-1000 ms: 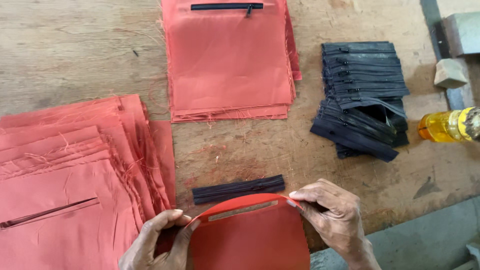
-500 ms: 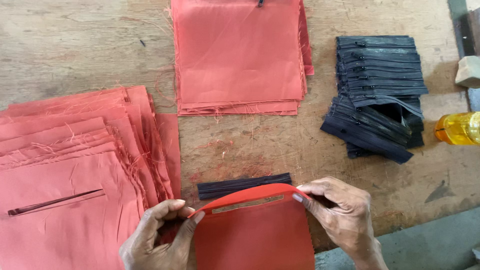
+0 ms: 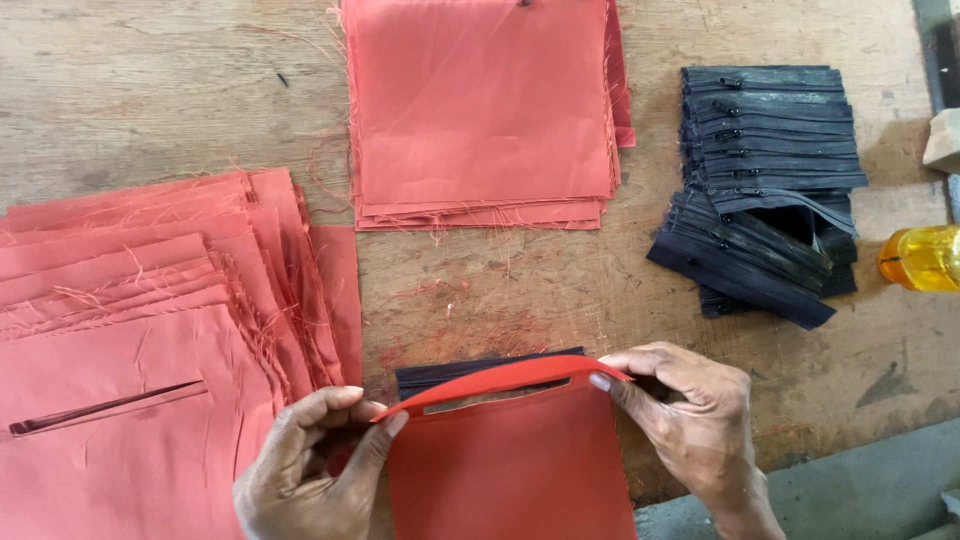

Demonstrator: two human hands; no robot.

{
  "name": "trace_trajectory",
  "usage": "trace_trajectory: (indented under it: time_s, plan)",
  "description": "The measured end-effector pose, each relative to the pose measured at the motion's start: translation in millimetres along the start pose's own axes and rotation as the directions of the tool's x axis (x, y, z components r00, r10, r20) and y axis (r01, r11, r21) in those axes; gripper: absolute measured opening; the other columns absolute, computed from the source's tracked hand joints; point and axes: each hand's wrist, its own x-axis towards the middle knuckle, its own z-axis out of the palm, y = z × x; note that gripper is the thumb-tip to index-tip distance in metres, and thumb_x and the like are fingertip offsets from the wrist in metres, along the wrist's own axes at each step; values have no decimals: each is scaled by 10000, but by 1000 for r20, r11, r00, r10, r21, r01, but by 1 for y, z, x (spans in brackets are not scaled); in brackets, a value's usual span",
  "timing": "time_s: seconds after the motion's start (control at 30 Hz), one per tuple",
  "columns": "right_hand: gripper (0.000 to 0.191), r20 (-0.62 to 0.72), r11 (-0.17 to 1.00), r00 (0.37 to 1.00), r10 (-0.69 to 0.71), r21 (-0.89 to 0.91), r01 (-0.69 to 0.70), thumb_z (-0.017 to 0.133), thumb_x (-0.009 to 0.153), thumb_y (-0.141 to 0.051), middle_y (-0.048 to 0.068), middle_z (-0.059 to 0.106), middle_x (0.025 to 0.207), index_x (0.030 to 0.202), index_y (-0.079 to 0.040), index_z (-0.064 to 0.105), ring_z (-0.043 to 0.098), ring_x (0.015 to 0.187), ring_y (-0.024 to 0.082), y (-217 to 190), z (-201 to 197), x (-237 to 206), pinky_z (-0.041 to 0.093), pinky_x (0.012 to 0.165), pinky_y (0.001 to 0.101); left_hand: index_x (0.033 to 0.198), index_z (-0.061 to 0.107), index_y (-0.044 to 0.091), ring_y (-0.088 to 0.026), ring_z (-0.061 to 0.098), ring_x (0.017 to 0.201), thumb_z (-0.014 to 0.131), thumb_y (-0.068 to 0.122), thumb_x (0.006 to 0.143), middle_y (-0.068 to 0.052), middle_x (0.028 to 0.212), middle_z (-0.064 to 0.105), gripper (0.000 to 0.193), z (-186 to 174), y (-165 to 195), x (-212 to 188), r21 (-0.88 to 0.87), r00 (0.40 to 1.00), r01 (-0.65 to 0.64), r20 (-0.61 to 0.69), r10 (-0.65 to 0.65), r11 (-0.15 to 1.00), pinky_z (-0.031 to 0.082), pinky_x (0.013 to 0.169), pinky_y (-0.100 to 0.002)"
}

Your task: The person repeatedly inserts black zippers into pre-cut slots on red fabric pieces. They align each zipper, press it into the slot, and place the finished piece onto a growing stack. The process is repeated for multiple fabric pieces.

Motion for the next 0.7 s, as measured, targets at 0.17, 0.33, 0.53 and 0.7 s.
trace_trajectory:
  time_s: [0.17,0.33,0.53,0.7]
  plan:
    - [185,8,998,998,60,17,-60,851,761,-93,46,772,807,917,-21,783,673,653,89,2,1,4,520,568,218,1079,690,-50,-99,731,781,872,-57,690,-102,851,763,429,1,-1,3,-60,1000,-22,0,22,998,620,740,-241]
    - [209,13,999,999,42,-6,-42,844,764,-127,34,783,838,939,-28,788,698,683,64,2,2,7,533,563,207,1090,677,-61,-105,726,795,862,-73,705,-105,867,757,427,3,-3,6,-94,999,-43,8,44,995,613,756,-244]
    - [225,24,994,994,108,-8,-108,850,760,-129,34,777,797,951,-26,790,683,655,76,-1,1,12,516,553,219,1086,676,-62,-107,733,796,856,-78,703,-104,861,757,423,4,-1,8,-94,1000,-15,12,16,995,622,756,-249]
    - [237,33,994,994,108,-20,-108,849,761,-131,27,767,785,963,-23,786,660,632,74,-1,1,14,498,540,226,1080,677,-62,-109,737,797,855,-85,701,-103,860,758,420,5,0,9,-80,1000,-15,8,16,997,625,757,-251]
